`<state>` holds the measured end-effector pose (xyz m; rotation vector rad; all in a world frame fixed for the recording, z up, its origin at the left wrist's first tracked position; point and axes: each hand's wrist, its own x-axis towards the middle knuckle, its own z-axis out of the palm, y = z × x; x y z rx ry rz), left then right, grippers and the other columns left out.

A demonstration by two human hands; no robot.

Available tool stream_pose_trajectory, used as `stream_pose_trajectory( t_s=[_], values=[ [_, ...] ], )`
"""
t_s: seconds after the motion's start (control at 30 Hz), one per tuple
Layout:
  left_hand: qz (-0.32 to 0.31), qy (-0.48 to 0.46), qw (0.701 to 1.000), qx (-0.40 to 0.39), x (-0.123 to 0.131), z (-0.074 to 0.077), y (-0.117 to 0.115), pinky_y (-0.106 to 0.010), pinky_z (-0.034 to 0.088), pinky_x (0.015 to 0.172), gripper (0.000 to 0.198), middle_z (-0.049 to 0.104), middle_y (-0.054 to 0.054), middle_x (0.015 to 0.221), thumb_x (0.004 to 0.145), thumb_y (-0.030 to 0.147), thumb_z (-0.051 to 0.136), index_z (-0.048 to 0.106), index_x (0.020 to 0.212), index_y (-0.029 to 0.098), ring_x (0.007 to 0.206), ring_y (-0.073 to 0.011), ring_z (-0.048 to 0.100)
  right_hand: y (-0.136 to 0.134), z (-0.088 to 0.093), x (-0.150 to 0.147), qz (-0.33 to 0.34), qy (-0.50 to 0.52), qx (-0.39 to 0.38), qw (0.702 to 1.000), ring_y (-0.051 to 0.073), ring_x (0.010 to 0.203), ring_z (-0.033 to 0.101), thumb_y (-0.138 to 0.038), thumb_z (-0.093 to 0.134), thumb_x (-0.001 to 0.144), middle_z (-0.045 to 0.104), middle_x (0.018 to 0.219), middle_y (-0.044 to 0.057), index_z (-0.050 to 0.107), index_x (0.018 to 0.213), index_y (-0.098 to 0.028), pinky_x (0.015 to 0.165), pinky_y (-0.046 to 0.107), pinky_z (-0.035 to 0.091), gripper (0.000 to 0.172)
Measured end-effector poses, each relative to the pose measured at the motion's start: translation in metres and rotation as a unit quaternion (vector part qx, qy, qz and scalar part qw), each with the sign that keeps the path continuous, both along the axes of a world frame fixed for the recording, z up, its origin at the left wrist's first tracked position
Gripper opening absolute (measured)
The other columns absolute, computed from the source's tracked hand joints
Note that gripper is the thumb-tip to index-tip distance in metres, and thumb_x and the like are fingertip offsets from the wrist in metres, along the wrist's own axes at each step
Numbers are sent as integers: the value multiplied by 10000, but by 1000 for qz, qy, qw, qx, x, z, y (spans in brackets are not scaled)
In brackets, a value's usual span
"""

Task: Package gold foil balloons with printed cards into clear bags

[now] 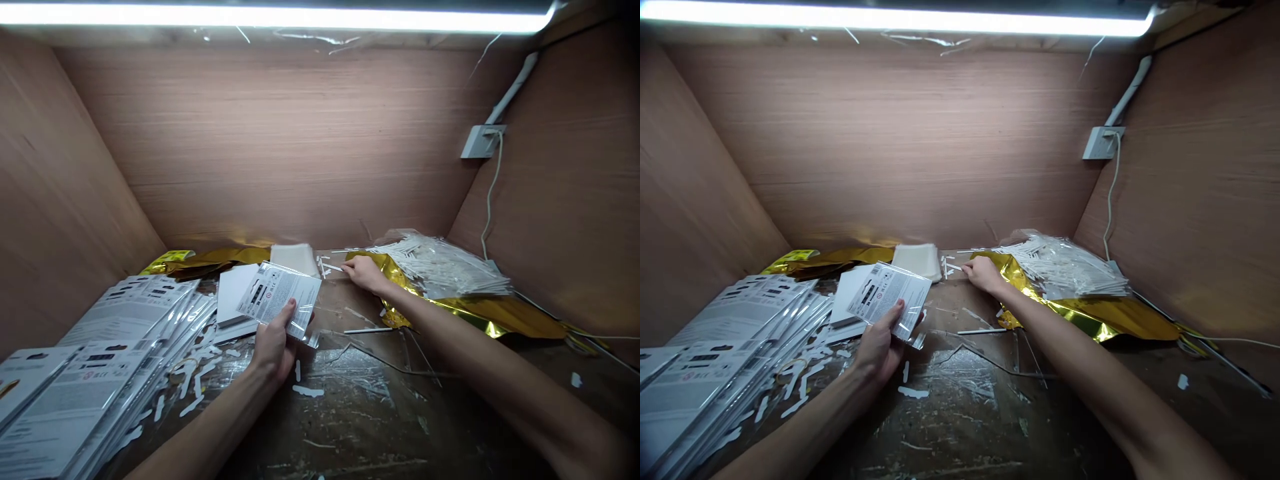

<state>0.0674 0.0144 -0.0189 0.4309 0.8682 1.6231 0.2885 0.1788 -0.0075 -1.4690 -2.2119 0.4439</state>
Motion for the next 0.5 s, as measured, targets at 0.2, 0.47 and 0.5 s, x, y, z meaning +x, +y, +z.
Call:
stream_pose_trajectory(
  t_s=[0.2, 0.47, 0.5],
  values=[
    [18, -10, 1000, 4, -5, 2, 4, -385, 688, 730, 225, 768, -120, 1109, 823, 106, 774, 730, 1043, 118, 800, -208, 759, 14, -23, -12, -80, -181, 36, 980, 245, 1089, 648, -350, 642, 979, 617, 1288, 126, 602, 1284, -145, 915, 443, 568, 370],
    [16, -48, 999, -7, -9, 5, 4, -418, 679, 741, 221, 769, -122, 1085, 872, 184, 728, 702, 1089, 144, 833, -245, 767, -15, 17, -7, -95, -186, 129, 970, 249, 993, 683, -277, 515, 1032, 702, 1099, 187, 663, 1157, -71, 876, 379, 542, 282],
    [16, -54, 998, -10, -10, 6, 5, -416, 678, 735, 224, 770, -127, 1076, 874, 184, 723, 698, 1093, 141, 830, -247, 767, -24, 28, -2, -83, -169, 148, 971, 238, 967, 689, -260, 458, 1048, 721, 1055, 183, 676, 1133, -80, 866, 350, 527, 295]
  ],
)
